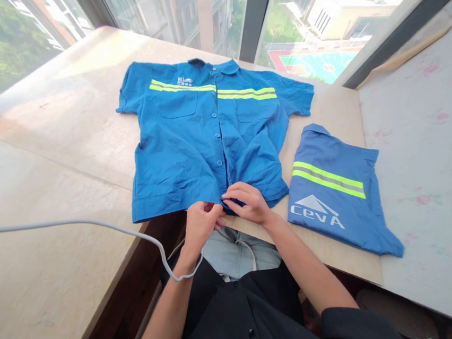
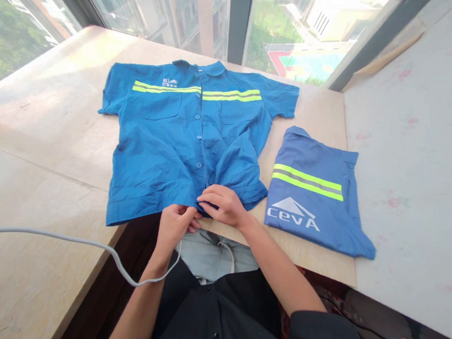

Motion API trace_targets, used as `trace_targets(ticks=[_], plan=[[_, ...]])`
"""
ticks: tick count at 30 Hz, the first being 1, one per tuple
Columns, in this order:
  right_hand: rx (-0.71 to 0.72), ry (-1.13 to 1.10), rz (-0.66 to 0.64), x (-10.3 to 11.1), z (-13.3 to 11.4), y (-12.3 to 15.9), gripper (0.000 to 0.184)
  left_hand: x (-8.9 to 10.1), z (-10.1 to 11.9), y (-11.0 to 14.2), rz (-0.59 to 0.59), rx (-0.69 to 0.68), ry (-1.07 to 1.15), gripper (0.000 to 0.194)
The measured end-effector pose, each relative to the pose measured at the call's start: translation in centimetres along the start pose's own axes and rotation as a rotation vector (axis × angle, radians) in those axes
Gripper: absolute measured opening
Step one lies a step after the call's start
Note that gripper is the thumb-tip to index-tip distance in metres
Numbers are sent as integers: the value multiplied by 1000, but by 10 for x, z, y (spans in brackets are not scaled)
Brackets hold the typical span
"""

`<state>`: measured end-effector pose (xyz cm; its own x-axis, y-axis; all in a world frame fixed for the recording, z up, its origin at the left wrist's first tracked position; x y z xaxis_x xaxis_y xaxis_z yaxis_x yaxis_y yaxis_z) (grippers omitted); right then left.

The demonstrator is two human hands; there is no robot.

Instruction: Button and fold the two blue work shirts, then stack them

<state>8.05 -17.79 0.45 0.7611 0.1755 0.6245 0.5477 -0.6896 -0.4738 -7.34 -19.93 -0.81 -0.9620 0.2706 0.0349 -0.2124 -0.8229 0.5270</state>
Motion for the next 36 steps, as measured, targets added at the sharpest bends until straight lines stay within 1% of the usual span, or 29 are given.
trace_targets(ticks=[2,4,7,9,13,17,23,27,32,36], plan=[[-12,-15,-7,0,0,0,13,-3,-3,-2,-26,24,33,19],[-30,-49,-16,0,1,0,16,-7,-7,-4,-48,14,70,22],[-40,-83,-35,-1,1,-1,21,-11,-12,-6,-55,-15,103,23],[-33,-77,-46,-1,1,-1,21,-13,-14,-6,-54,-4,148,24],[-32,-53,-65,-1,-1,-1,21,-15,-13,-5,-60,29,254,32],[-58,-81,-58,-1,0,-1,21,-20,-11,-3,-76,25,269,40],[-45,-91,-51,-2,1,1,21,-17,-13,2,-9,36,308,41],[-30,-87,-56,-2,1,2,21,-15,-9,2,-57,22,309,39],[-31,-64,-51,-1,0,1,21,-13,-6,3,-116,43,368,38],[-33,-64,-40,-1,-1,0,21,-13,-8,3,-107,60,368,34]])
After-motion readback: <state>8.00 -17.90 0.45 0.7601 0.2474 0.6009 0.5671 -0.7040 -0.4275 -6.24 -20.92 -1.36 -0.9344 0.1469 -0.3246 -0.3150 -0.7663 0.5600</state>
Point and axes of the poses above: each hand's wrist, its own y-axis away from the middle knuckle, its own x-axis out of the back of the hand, z = x × y, the point moved 4 cm from there along -y, towards the middle knuckle, and after that the axes turned 13 degrees about -z, right-handed, at the moved point
